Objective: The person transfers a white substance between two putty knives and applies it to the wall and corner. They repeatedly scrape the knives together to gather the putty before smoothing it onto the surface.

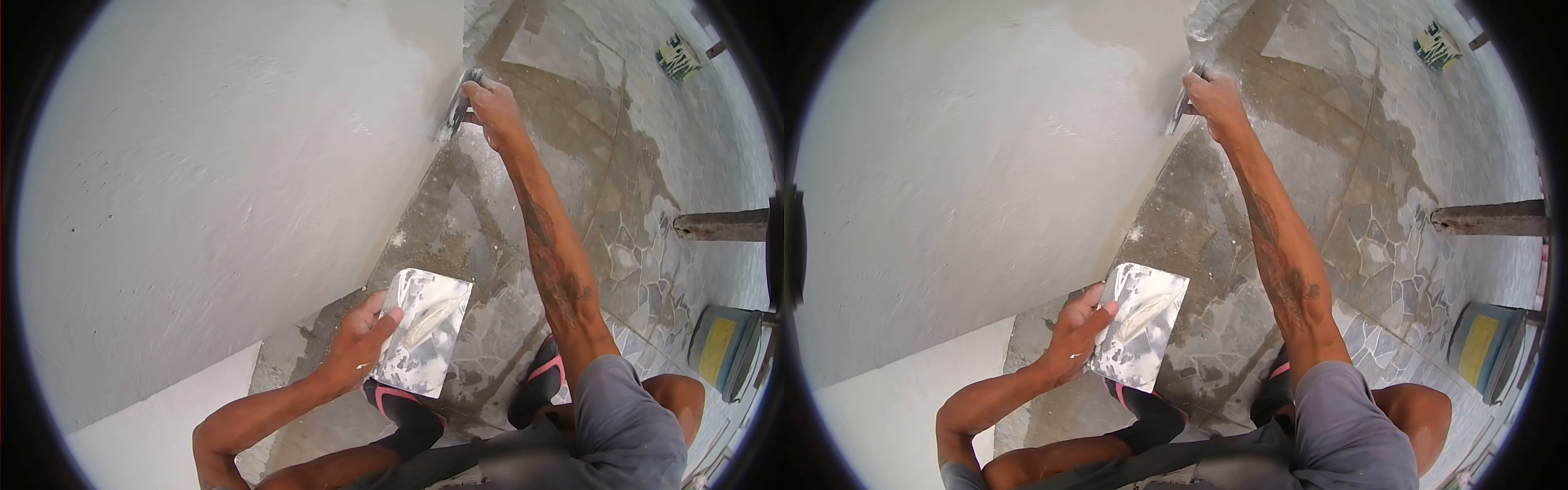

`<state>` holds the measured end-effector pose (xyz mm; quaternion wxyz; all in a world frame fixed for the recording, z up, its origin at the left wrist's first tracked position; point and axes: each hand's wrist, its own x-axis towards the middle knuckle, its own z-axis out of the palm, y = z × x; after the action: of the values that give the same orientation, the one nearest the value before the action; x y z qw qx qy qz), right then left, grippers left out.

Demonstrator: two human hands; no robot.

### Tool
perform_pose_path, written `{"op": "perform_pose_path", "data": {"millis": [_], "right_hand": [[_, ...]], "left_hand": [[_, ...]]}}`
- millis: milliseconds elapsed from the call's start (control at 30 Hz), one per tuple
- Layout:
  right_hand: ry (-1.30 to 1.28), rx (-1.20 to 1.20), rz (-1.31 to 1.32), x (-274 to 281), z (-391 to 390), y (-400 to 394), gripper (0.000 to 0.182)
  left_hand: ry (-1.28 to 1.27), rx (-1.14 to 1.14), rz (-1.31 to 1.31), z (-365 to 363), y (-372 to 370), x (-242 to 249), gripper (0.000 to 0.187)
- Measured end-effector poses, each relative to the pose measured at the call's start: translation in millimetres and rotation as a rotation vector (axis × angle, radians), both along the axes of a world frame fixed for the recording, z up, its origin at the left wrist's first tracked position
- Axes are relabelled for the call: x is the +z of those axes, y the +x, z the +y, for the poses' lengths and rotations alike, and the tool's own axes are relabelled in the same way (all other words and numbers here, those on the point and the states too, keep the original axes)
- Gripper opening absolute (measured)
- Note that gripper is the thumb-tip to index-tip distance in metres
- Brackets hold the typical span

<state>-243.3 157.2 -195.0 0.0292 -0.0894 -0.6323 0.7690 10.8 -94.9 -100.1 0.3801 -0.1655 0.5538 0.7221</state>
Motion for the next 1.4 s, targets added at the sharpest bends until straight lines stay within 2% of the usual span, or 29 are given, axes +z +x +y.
{"op": "perform_pose_path", "data": {"millis": [233, 333, 367, 433, 533, 600, 800, 967, 1167, 1267, 1367, 1400], "right_hand": [[0.294, -0.064, 0.07, 48, -11, 10, 0.028], [0.374, -0.216, 0.142, 54, -5, 28, 0.02], [0.321, -0.253, 0.128, 52, -2, 32, 0.019], [0.216, -0.327, 0.095, 35, 5, 36, 0.017], [0.147, -0.237, -0.017, -22, 12, 21, 0.019], [0.223, -0.213, -0.092, -54, 9, 10, 0.019], [0.172, -0.088, -0.109, -72, 0, 1, 0.021], [0.143, -0.076, -0.107, -52, -10, -2, 0.024], [0.339, -0.154, -0.015, -1, -19, 14, 0.028], [0.407, -0.176, 0.14, 24, -24, 27, 0.032], [0.468, -0.296, 0.302, 35, -25, 41, 0.034], [0.439, -0.293, 0.23, 36, -23, 45, 0.034]], "left_hand": [[0.017, 0.001, 0.029, 0, 3, -1, 0.045], [0.017, -0.001, 0.036, 2, 4, 1, 0.044], [0.015, -0.002, 0.039, 3, 4, 2, 0.043], [0.015, -0.006, 0.049, 3, 3, 1, 0.043], [-0.013, -0.031, 0.058, 4, 3, 2, 0.038], [-0.028, -0.034, 0.052, 5, 4, 2, 0.036], [-0.047, -0.018, 0.015, 4, 8, 2, 0.038], [-0.023, -0.002, 0.006, 4, 6, 3, 0.039], [0.0, 0.005, -0.013, 2, 8, 1, 0.038], [-0.006, -0.003, 0.003, 3, 8, 1, 0.039], [0.002, -0.003, 0.033, 5, 8, 1, 0.039], [-0.002, -0.005, 0.038, 6, 8, 2, 0.039]]}}
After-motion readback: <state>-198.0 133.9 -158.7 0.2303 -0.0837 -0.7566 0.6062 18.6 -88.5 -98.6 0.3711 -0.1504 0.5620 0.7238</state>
